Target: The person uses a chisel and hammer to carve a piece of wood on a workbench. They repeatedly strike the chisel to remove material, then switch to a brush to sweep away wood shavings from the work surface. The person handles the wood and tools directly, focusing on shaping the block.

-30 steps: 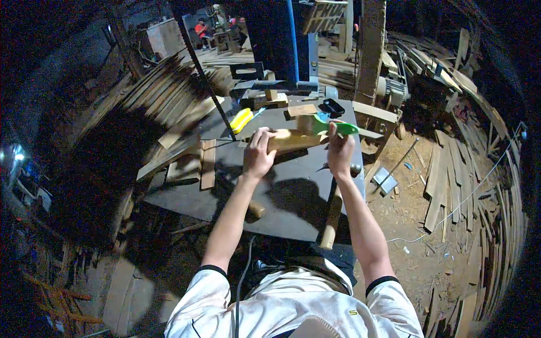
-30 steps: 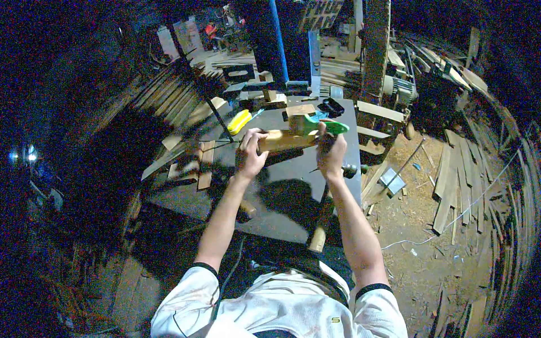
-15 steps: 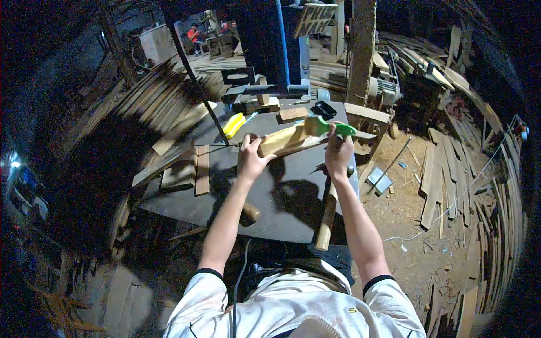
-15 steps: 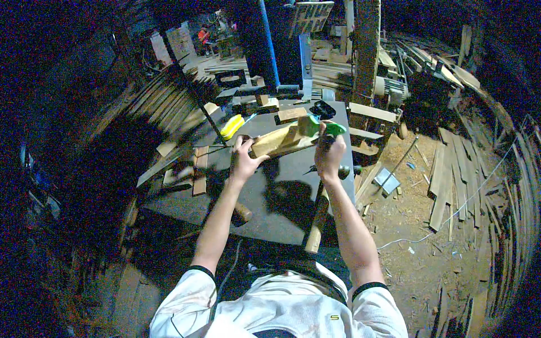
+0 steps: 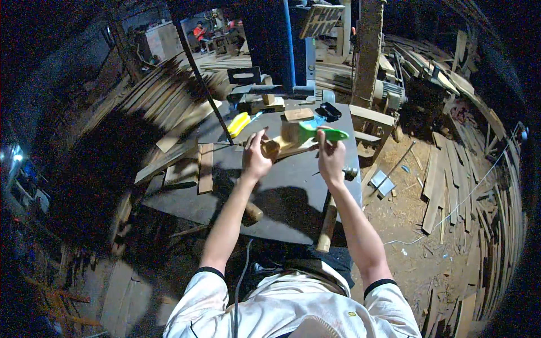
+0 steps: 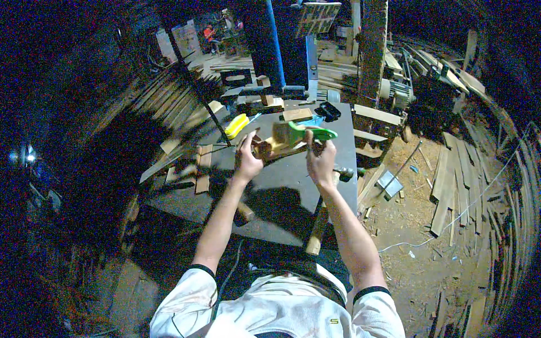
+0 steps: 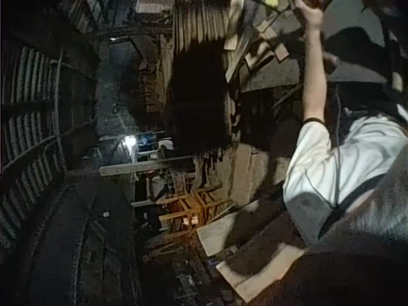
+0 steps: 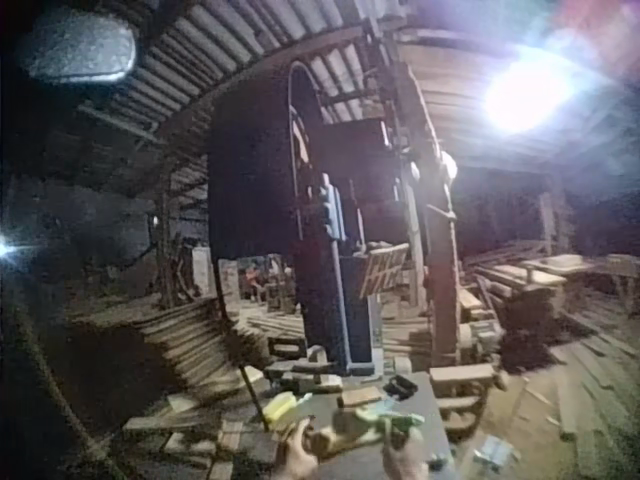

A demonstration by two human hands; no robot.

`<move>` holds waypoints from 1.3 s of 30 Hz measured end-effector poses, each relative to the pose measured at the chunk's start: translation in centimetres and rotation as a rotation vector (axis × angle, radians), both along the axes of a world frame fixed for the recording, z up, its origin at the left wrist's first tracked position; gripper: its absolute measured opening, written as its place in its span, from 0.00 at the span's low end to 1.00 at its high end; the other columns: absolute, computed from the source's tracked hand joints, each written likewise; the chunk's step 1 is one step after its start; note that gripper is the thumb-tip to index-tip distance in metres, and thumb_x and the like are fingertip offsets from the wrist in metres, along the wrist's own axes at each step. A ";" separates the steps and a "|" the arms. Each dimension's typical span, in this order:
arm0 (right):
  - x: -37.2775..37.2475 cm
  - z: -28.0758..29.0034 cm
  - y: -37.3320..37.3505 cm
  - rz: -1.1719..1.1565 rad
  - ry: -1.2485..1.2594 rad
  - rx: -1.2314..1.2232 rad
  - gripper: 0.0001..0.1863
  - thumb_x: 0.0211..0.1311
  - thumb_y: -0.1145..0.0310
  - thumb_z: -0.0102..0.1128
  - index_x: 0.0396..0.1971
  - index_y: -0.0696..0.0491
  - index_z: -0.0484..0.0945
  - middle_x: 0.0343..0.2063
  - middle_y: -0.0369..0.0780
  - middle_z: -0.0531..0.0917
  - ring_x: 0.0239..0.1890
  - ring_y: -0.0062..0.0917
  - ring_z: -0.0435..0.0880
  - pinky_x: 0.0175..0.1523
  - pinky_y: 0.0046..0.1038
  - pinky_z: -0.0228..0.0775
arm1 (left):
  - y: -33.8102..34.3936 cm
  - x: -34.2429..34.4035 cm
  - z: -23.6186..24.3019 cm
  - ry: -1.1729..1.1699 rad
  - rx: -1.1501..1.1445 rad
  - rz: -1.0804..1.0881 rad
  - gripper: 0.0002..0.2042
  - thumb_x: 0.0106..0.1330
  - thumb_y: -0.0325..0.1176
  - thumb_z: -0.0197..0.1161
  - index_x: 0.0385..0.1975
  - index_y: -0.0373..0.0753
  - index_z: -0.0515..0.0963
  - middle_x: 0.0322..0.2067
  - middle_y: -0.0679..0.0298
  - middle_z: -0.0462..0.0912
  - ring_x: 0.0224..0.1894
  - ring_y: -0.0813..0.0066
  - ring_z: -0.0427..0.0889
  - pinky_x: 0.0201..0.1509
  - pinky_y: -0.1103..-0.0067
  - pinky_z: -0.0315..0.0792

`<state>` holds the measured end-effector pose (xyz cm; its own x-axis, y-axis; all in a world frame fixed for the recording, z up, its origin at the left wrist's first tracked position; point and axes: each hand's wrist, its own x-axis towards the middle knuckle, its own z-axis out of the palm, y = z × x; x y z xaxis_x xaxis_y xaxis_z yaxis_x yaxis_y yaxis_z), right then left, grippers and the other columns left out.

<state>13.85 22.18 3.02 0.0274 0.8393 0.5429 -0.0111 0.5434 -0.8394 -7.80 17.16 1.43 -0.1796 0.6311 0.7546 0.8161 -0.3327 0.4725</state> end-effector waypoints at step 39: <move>1.1 -0.4 2.6 -0.143 0.128 0.025 0.16 0.72 0.59 0.59 0.37 0.59 0.81 0.26 0.34 0.81 0.22 0.13 0.74 0.25 0.20 0.63 | 0.2 -0.4 -0.4 0.047 -0.132 0.115 0.28 0.38 0.44 0.83 0.39 0.39 0.80 0.37 0.58 0.80 0.42 0.58 0.82 0.47 0.67 0.77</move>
